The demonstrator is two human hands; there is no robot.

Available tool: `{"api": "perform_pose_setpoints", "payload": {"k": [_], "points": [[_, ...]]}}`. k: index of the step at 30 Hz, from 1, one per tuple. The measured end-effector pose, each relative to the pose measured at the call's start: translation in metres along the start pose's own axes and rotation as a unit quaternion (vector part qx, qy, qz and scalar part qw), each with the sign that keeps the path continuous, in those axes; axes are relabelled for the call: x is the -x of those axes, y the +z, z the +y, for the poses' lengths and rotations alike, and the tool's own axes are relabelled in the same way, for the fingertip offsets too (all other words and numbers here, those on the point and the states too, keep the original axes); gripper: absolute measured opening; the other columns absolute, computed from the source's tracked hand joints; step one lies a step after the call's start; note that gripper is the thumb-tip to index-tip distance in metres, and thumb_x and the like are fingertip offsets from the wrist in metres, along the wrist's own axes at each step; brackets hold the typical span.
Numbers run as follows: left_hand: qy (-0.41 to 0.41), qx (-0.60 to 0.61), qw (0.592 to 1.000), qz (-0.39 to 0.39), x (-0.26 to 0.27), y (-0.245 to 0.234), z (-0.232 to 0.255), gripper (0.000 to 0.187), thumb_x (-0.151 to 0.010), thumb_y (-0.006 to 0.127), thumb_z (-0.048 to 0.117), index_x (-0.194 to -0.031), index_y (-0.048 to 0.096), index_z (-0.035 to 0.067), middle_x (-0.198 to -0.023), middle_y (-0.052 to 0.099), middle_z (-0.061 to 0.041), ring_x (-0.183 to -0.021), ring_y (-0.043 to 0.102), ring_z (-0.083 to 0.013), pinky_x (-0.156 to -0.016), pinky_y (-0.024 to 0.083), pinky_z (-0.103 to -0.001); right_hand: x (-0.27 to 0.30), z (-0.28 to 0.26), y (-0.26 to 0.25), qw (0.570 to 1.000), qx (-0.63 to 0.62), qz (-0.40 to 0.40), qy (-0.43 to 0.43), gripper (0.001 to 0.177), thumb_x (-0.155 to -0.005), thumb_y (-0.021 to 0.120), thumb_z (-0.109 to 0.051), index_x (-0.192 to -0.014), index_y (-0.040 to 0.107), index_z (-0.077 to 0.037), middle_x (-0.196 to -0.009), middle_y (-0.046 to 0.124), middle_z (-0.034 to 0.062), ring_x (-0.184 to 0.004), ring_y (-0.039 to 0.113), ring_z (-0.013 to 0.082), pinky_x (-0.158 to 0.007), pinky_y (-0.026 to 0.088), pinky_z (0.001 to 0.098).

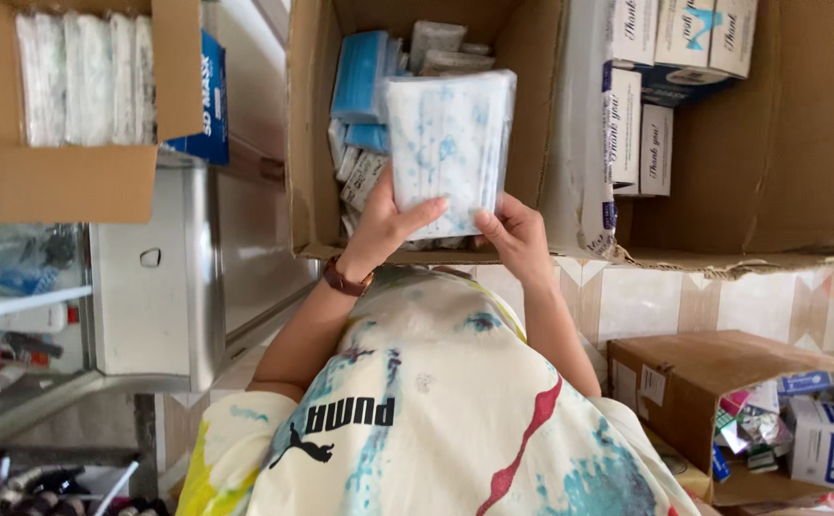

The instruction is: The person sorts through various packaged medical supplies and face masks inside cardboard boxes, moving items between containers and examining individual packets.

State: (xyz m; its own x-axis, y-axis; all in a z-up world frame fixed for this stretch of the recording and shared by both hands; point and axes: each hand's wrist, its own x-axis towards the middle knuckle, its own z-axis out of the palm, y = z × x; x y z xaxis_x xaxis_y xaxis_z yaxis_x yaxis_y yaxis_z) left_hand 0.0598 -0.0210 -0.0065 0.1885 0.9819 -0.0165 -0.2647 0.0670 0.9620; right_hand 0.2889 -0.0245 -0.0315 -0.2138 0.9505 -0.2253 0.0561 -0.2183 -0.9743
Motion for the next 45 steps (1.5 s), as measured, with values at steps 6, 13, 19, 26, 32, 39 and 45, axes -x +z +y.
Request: {"api": "perform_pose_setpoints", "payload": {"k": [6, 13, 19, 26, 32, 39, 45], "points": [[0.003, 0.003, 1.0, 0.031, 0.001, -0.001, -0.003, 0.07, -0.097, 0.076, 0.025, -0.152, 0.039, 0.003, -0.143, 0.058, -0.011, -0.131, 0.058, -0.0194, -0.111, 0.051, -0.035, 0.004, 0.018, 0.008, 0.998, 0.038, 0.029, -0.031, 0.026, -0.103, 0.067, -0.025, -0.107, 0.071, 0.0, -0.075, 0.064, -0.0042, -0.064, 0.054, 0.0025, -0.057, 0.045, 0.0204], [-0.035, 0.164, 0.986, 0.002, -0.004, -0.008, -0.015, 0.075, -0.098, 0.077, 0.022, -0.156, 0.033, 0.004, -0.146, 0.054, -0.009, -0.135, 0.051, -0.0171, -0.117, 0.042, -0.035, 0.019, 0.033, 0.003, 0.987, -0.031, 0.009, -0.16, 0.044, -0.107, 0.061, -0.04, -0.104, 0.072, 0.002, -0.076, 0.056, -0.0049, -0.069, 0.047, 0.0029, -0.061, 0.037, 0.0225], [-0.054, 0.276, 0.959, -0.029, -0.005, -0.01, -0.019, 0.073, -0.101, 0.07, 0.014, -0.161, 0.03, 0.002, -0.154, 0.052, -0.008, -0.141, 0.051, -0.0184, -0.12, 0.042, -0.036, 0.038, -0.005, 0.017, 0.977, 0.031, 0.001, -0.21, 0.029, -0.112, 0.056, -0.027, -0.115, 0.067, 0.0, -0.081, 0.067, 0.0052, -0.071, 0.062, 0.0102, -0.07, 0.053, 0.0272], [-0.125, 0.368, 0.92, -0.044, 0.0, -0.026, -0.026, 0.073, -0.102, 0.066, 0.01, -0.165, 0.027, 0.009, -0.152, 0.054, -0.01, -0.134, 0.059, -0.0231, -0.114, 0.05, -0.041, 0.089, -0.076, 0.035, 0.934, 0.006, 0.098, -0.342, 0.096, -0.102, 0.06, -0.007, -0.164, -0.013, -0.005, -0.091, 0.069, 0.0158, -0.072, 0.062, 0.017, -0.069, 0.052, 0.0242], [-0.209, 0.446, 0.869, -0.045, 0.033, -0.035, -0.022, 0.071, -0.103, 0.062, 0.016, -0.163, 0.025, 0.01, -0.147, 0.057, -0.01, -0.131, 0.061, -0.0243, -0.111, 0.052, -0.043, 0.121, -0.084, 0.065, 0.979, -0.027, 0.083, -0.183, 0.081, -0.104, 0.058, -0.003, -0.168, 0.008, 0.0, -0.09, 0.068, 0.0108, -0.076, 0.064, 0.0147, -0.075, 0.052, 0.0237], [-0.291, 0.664, 0.637, -0.26, 0.042, -0.021, -0.019, 0.07, -0.11, 0.054, 0.033, -0.167, 0.022, 0.006, -0.103, 0.06, -0.011, -0.083, 0.067, -0.0202, -0.074, 0.053, -0.029, 0.125, -0.071, 0.093, 0.969, 0.133, 0.139, -0.157, 0.05, -0.1, 0.065, 0.004, -0.148, 0.052, 0.001, -0.085, 0.07, 0.004, -0.074, 0.063, 0.0086, -0.073, 0.053, 0.0235], [-0.361, 0.652, 0.598, -0.297, 0.055, 0.003, -0.038, 0.07, -0.11, 0.05, 0.04, -0.163, 0.022, 0.005, -0.088, 0.061, -0.012, -0.065, 0.065, -0.0199, -0.062, 0.049, -0.03, 0.144, -0.069, 0.094, 0.951, 0.202, 0.178, -0.154, 0.034, -0.094, 0.07, 0.004, -0.129, 0.067, 0.0, -0.086, 0.072, 0.0076, -0.072, 0.067, 0.0115, -0.07, 0.053, 0.0245]]}}
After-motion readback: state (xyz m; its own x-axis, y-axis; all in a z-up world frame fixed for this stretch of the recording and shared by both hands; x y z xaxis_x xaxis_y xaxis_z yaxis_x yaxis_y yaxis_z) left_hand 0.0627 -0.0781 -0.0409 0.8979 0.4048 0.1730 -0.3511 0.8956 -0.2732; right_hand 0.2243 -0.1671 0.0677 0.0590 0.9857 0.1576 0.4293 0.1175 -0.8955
